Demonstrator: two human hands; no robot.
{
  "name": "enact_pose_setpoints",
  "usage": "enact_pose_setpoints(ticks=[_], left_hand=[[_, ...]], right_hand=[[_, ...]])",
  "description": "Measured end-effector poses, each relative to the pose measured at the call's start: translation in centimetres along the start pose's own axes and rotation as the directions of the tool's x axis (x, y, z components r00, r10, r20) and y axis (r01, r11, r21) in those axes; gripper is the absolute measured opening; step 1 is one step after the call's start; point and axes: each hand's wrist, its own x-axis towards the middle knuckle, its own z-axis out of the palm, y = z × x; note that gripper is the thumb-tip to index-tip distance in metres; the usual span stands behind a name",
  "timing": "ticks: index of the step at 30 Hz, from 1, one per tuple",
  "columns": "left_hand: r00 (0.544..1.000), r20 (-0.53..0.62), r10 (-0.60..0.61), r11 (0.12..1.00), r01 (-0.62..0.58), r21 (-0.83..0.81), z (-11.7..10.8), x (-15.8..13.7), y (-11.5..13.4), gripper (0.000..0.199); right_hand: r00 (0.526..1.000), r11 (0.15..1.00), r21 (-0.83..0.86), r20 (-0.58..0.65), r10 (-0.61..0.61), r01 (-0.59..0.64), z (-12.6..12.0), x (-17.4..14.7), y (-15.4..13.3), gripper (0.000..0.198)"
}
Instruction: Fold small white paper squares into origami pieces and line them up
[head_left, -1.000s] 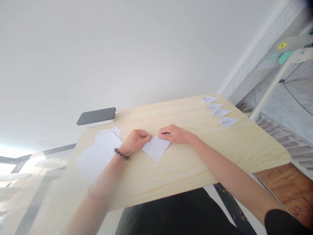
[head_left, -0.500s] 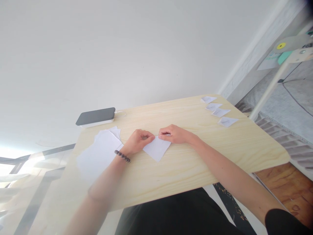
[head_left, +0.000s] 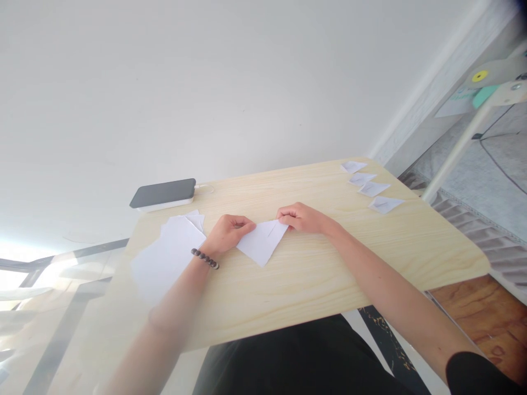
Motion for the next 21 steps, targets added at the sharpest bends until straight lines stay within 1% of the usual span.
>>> enact_pose_setpoints(ticks=[3,6,9,13,16,18,21], left_hand=[[1.000,-0.018,-0.007,1.000,0.008,0.022,-0.1,-0.1,0.0,0.034],[0.999,-0.031,-0.014,0.999,0.015,0.033,0.0,-0.1,-0.1,0.034],[0.999,-0.047,0.004,1.000,-0.002,0.023,0.1,-0.1,-0.1,0.035],[0.992,-0.083,0.100,0.994,-0.103,-0.027,0.2,-0.1,-0.2,0.032],[0.974,-0.087,0.207,0.978,-0.209,-0.006,0.0,0.0,-0.6,0.027],[0.962,-0.054,0.268,0.963,-0.266,0.033,-0.1,0.1,-0.9,0.027],[0.950,0.016,0.311,0.944,-0.310,0.110,-0.1,0.3,-1.3,0.027]], right_hand=[[0.999,1.000,-0.002,-0.041,0.019,-0.019,-0.1,-0.1,0.3,0.017],[0.996,1.000,0.026,-0.086,0.008,-0.005,0.1,0.0,0.4,0.025],[0.988,1.000,-0.025,-0.151,-0.016,0.013,0.8,0.3,0.5,0.028],[0.974,0.994,-0.107,-0.222,-0.040,0.016,1.4,0.7,0.7,0.026],[0.966,0.989,-0.144,-0.253,-0.059,0.022,1.5,0.8,0.8,0.025],[0.961,0.985,-0.171,-0.268,-0.074,0.028,1.5,0.9,1.0,0.023],[0.948,0.972,-0.228,-0.294,-0.123,0.056,1.6,1.1,1.4,0.021]])
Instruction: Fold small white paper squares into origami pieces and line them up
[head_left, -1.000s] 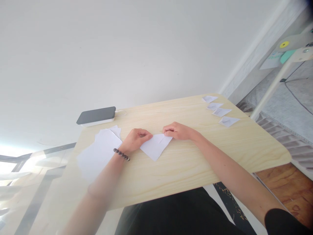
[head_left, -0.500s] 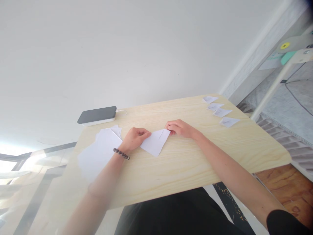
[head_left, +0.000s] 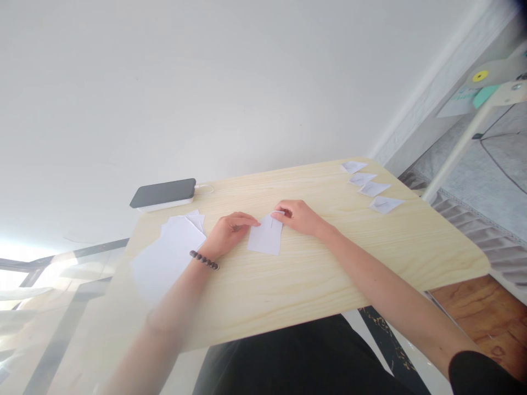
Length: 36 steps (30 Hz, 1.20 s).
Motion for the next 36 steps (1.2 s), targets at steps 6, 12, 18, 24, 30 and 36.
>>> enact_pose_setpoints(ticks=[6,12,18,24,30,36], left_hand=[[0.988,0.038,0.148,0.940,-0.153,0.306,0.0,0.0,-0.4,0.027],[0.996,-0.013,0.092,0.879,-0.075,0.471,0.0,-0.2,-0.4,0.036],[0.995,0.036,0.096,0.897,-0.102,0.430,0.1,-0.2,-0.7,0.044],[0.988,0.067,0.138,0.890,-0.154,0.429,-0.1,-0.2,-0.8,0.044],[0.977,-0.005,0.214,0.845,-0.182,0.503,0.4,0.0,-0.8,0.030],[0.964,-0.054,0.261,0.723,-0.158,0.672,1.1,0.3,-0.1,0.023]], right_hand=[[0.990,0.993,-0.116,-0.138,-0.033,0.017,0.5,0.2,0.8,0.017],[0.977,0.962,-0.208,-0.075,-0.198,0.179,0.5,-0.1,-0.5,0.029],[0.957,0.943,-0.161,0.049,-0.287,0.291,1.4,0.0,-0.9,0.033],[0.939,0.921,-0.183,0.050,-0.342,0.345,1.5,0.3,-0.4,0.022],[0.956,0.949,-0.146,-0.054,-0.289,0.278,1.7,0.3,-0.7,0.024],[0.970,0.971,-0.051,-0.066,-0.236,0.233,0.7,0.1,-0.6,0.022]])
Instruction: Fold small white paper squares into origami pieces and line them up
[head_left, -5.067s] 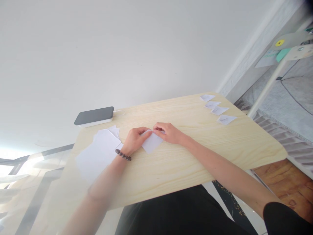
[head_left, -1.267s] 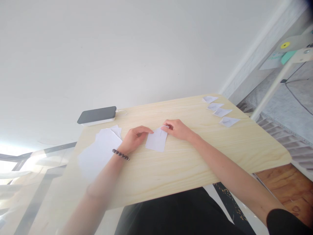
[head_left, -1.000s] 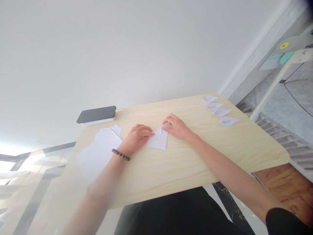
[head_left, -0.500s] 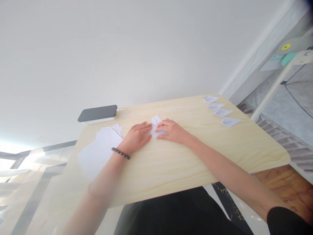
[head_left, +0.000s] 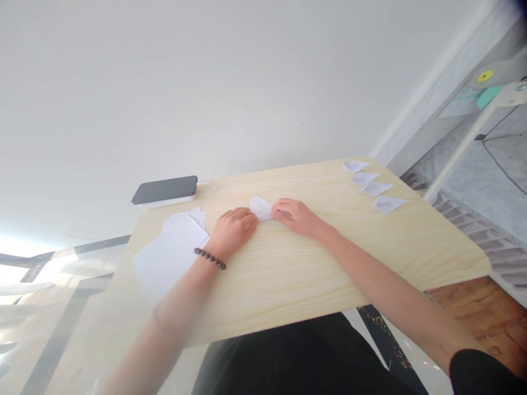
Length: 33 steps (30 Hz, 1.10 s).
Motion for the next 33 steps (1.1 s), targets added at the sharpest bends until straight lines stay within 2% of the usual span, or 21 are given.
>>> enact_pose_setpoints(ticks=[3,8,11,16,21,27,33], left_hand=[[1.000,0.011,-0.016,0.998,0.015,0.057,-0.2,0.1,0.3,0.023],[0.999,0.033,0.011,0.998,-0.014,0.068,-0.5,0.0,0.8,0.023],[0.998,0.060,0.006,0.995,-0.013,0.104,-0.7,0.0,1.2,0.023],[0.992,0.124,-0.035,0.986,0.014,0.166,-1.0,0.0,2.2,0.023],[0.984,0.167,-0.065,0.980,0.031,0.199,-1.4,0.1,2.6,0.023],[0.992,0.127,0.010,0.980,-0.036,0.197,-1.2,-0.1,2.3,0.027],[0.988,0.152,0.024,0.968,-0.061,0.243,-1.3,-0.1,2.5,0.031]], right_hand=[[1.000,0.998,-0.052,0.008,-0.025,0.026,-0.2,-0.1,0.4,0.020],[0.986,0.967,-0.196,-0.023,0.163,-0.164,0.7,0.1,0.5,0.026],[0.975,0.934,-0.278,-0.048,0.217,-0.222,1.3,0.1,0.2,0.027],[0.969,0.869,-0.429,-0.084,0.232,-0.246,1.8,0.2,-0.1,0.029],[0.966,0.830,-0.497,-0.076,0.248,-0.253,1.8,0.2,-0.3,0.031],[0.961,0.808,-0.526,-0.081,0.263,-0.265,1.7,0.2,-0.6,0.031],[0.952,0.766,-0.576,-0.074,0.298,-0.285,1.9,0.4,-0.8,0.033]])
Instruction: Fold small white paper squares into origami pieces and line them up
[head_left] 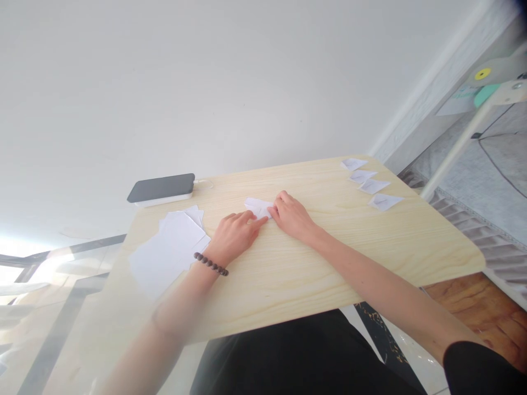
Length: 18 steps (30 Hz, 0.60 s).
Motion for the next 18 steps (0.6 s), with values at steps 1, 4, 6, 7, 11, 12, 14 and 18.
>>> enact_pose_setpoints(ticks=[1,4,6,7,11,12,14,18], left_hand=[[1.000,0.003,0.004,1.000,-0.004,0.010,-0.07,0.02,0.04,0.031],[1.000,0.008,0.018,1.000,-0.018,0.025,-0.22,0.07,0.12,0.030],[1.000,0.012,0.024,0.999,-0.025,0.025,-0.26,0.10,0.13,0.030],[1.000,0.013,0.025,0.999,-0.025,0.024,-0.26,0.11,0.14,0.030],[1.000,0.009,0.026,0.999,-0.026,0.020,-0.21,0.15,0.19,0.030],[0.999,0.011,0.030,0.999,-0.031,0.019,-0.19,0.17,0.21,0.030],[0.999,0.015,0.037,0.999,-0.038,0.020,-0.14,0.21,0.25,0.030],[0.999,0.018,0.037,0.999,-0.037,0.025,-0.07,0.33,0.31,0.030]], right_hand=[[1.000,1.000,-0.008,0.004,0.005,-0.005,-0.03,0.02,-0.05,0.034],[1.000,1.000,-0.017,0.017,0.016,-0.016,-0.12,0.06,-0.18,0.035],[1.000,1.000,-0.020,0.021,0.021,-0.020,-0.15,0.06,-0.22,0.036],[1.000,1.000,-0.021,0.021,0.022,-0.021,-0.15,0.06,-0.24,0.036],[0.999,0.999,-0.027,0.023,0.028,-0.028,-0.10,0.10,-0.27,0.035],[0.999,0.999,-0.027,0.024,0.031,-0.030,-0.09,0.11,-0.27,0.035],[0.999,0.999,-0.024,0.026,0.033,-0.032,-0.09,0.13,-0.28,0.034],[0.999,0.999,-0.021,0.028,0.037,-0.036,-0.12,0.17,-0.27,0.033]])
